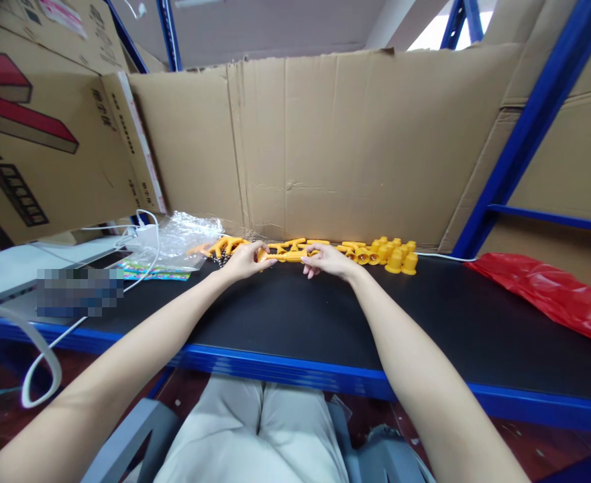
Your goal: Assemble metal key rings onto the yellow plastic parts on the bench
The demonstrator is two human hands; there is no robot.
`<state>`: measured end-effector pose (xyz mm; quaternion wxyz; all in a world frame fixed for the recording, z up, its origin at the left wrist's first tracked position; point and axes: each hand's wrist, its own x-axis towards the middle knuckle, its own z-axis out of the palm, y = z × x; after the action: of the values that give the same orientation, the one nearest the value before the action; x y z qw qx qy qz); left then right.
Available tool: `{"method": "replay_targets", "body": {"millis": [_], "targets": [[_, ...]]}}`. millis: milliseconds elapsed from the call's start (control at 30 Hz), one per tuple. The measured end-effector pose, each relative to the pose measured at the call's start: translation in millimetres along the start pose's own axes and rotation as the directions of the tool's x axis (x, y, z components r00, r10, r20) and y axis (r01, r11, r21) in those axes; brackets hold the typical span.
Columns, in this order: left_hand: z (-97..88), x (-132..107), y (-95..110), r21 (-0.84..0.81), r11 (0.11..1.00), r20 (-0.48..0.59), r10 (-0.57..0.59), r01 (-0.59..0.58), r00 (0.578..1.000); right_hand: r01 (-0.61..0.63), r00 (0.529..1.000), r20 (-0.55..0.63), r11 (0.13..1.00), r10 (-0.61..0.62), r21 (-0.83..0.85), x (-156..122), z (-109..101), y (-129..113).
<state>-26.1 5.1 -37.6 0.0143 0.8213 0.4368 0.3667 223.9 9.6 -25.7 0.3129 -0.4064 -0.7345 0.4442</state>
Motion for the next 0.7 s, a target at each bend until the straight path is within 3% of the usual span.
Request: {"method": "replay_targets", "body": {"millis": [467,700], "targets": [[-2.9,-1.0,4.2,-0.017,1.000,-0.031,-0.010,0.009,0.999,-0.061,0.997,-0.045,0.998,0.060,-0.009,3.4,7.9,-1.4],[-1.5,-0.2,3.4,-0.032,0.999,-0.022,-0.026,0.025,0.999,-0.025,0.996,-0.081,0.998,0.029,0.053,0.0,3.6,-5.9]]}}
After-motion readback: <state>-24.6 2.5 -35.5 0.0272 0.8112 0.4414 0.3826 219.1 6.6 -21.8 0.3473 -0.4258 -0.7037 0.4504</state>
